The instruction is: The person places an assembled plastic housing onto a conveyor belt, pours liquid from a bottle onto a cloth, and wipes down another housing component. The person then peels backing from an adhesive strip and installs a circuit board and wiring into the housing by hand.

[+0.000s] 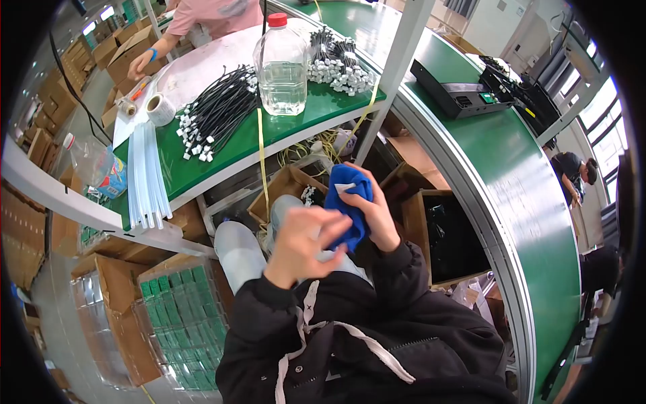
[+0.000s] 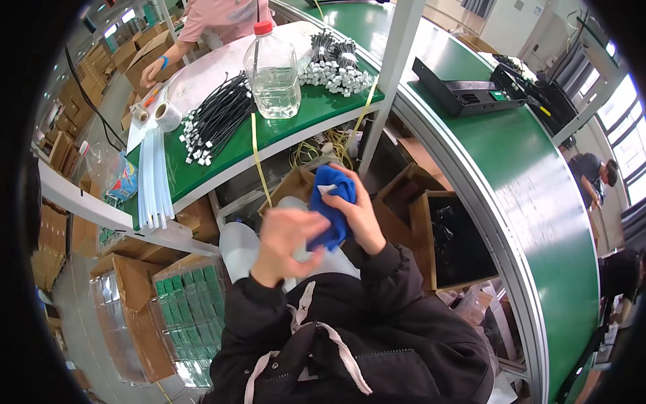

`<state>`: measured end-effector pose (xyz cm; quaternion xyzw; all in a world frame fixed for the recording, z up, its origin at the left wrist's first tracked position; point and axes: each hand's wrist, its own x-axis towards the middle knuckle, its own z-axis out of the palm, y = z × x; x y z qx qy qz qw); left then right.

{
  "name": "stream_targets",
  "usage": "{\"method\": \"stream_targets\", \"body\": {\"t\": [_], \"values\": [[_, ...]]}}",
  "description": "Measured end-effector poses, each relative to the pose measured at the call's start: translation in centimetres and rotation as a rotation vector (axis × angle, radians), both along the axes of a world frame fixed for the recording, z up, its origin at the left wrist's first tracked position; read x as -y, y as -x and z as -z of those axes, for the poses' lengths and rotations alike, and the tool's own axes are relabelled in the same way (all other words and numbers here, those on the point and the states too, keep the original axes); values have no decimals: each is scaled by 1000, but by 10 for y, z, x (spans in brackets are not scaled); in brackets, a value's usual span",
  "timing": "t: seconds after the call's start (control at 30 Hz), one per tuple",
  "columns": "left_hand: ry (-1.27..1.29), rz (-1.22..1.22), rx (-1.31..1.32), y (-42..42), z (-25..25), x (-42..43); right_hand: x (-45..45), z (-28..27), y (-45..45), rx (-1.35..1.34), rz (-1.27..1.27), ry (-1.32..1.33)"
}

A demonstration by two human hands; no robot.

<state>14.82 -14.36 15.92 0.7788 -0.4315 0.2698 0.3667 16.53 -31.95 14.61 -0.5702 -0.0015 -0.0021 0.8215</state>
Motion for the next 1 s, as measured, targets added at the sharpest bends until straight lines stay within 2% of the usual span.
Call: {"method": "stream_targets", "body": {"t": [0.03, 0.1, 0.13, 0.17, 0.2, 0.23, 0.3, 0.37, 0.4, 0.5, 0.6, 0.7, 0.77, 0.9, 1.0], "values": [[137, -30, -13, -20, -3, -11, 4, -4, 2, 1, -10, -21], [506, -378, -270, -68, -5, -17, 14, -5, 3, -45, -83, -96], [379, -527, -177, -101, -1, -28, 14, -4, 2, -7, -64, -56], [283, -678, -70, -145, 25, -38, 14, -2, 1, 37, -48, -15], [225, -734, -90, -175, 42, -44, 17, 3, -1, 163, -57, 139], [163, -795, -121, -183, 37, -41, 21, 9, -6, 297, -66, 291], [44, -808, -322, -193, 28, -39, 21, 6, -17, 497, -93, 505], [267, -623, -459, -188, 30, -43, 19, -6, -13, 590, -135, 633], [381, -524, -519, -187, 30, -43, 11, -13, -13, 586, -66, 698], [633, -351, -567, -138, 21, -43, 2, -27, -20, 692, -73, 795], [852, -236, -662, -75, -4, -36, -16, -38, -36, 852, 153, 916], [875, -225, -601, -31, -21, -31, -44, -59, -41, 1005, 392, 973], [706, -363, -454, -13, -27, -30, -61, -69, -38, 1091, 507, 922], [554, -483, -189, 6, -44, -29, -83, -75, -28, 1202, 573, 823], [523, -505, -175, 13, -46, -33, -81, -76, -26, 1256, 566, 856]]}}
